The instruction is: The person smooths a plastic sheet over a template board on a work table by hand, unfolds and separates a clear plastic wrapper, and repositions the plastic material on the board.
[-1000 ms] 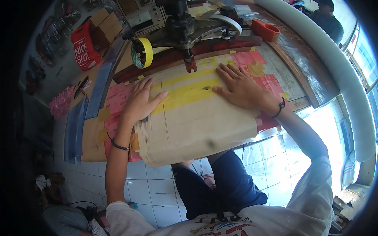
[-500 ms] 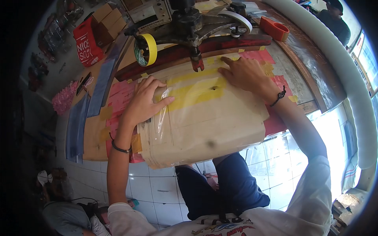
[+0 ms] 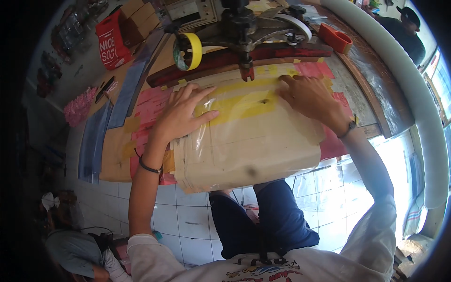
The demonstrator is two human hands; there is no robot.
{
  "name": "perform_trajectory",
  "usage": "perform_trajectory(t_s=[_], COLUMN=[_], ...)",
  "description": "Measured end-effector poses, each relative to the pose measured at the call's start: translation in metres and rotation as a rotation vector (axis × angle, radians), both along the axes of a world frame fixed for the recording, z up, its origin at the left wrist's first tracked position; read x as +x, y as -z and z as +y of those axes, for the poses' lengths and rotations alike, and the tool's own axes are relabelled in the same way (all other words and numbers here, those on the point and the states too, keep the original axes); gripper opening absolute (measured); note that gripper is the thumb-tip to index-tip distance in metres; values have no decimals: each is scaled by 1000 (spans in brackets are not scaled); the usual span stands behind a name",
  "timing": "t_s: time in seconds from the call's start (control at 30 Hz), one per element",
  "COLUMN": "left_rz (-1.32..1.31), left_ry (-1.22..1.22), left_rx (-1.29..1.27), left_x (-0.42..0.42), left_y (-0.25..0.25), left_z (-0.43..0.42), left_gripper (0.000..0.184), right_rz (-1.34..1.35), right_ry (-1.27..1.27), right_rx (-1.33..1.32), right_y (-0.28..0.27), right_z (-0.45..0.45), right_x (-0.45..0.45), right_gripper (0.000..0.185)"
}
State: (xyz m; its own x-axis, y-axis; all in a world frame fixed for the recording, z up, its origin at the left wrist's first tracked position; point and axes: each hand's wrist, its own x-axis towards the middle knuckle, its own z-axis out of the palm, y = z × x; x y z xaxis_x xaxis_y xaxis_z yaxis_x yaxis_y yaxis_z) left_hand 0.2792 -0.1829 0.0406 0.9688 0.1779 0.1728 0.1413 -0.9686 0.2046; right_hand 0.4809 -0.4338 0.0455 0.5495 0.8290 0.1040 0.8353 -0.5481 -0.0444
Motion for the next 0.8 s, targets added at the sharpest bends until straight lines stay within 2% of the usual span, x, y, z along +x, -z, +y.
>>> perform_trajectory(t_s=[0.1, 0.2, 0.23, 0.5, 0.6, 0.7, 0.8], left_rz=[-30, -27, -28, -47, -56, -55, -113], left_ry=[36, -24, -35, -66, 29, 169, 310], left_rx=[90, 147, 144, 48, 100, -178, -181], left_x=[-1, 0, 0, 4, 2, 1, 4], left_y=[9, 13, 15, 24, 13, 0, 1], left_z=[4, 2, 3, 7, 8, 3, 2], left_gripper=[75, 76, 77, 83, 74, 57, 43], right_rz=[91, -99, 49, 45, 67, 123, 99], right_ry=[-70, -182, -110, -180, -199, -233, -256], right_rx=[50, -30, -56, 27, 51, 125, 130], right_y=[-12, 12, 8, 25, 22, 18, 18], right_z=[-20, -32, -30, -19, -21, -31, -44], right_x=[-48, -47, -48, 13, 12, -2, -9], right_gripper=[52, 57, 61, 62, 61, 57, 54])
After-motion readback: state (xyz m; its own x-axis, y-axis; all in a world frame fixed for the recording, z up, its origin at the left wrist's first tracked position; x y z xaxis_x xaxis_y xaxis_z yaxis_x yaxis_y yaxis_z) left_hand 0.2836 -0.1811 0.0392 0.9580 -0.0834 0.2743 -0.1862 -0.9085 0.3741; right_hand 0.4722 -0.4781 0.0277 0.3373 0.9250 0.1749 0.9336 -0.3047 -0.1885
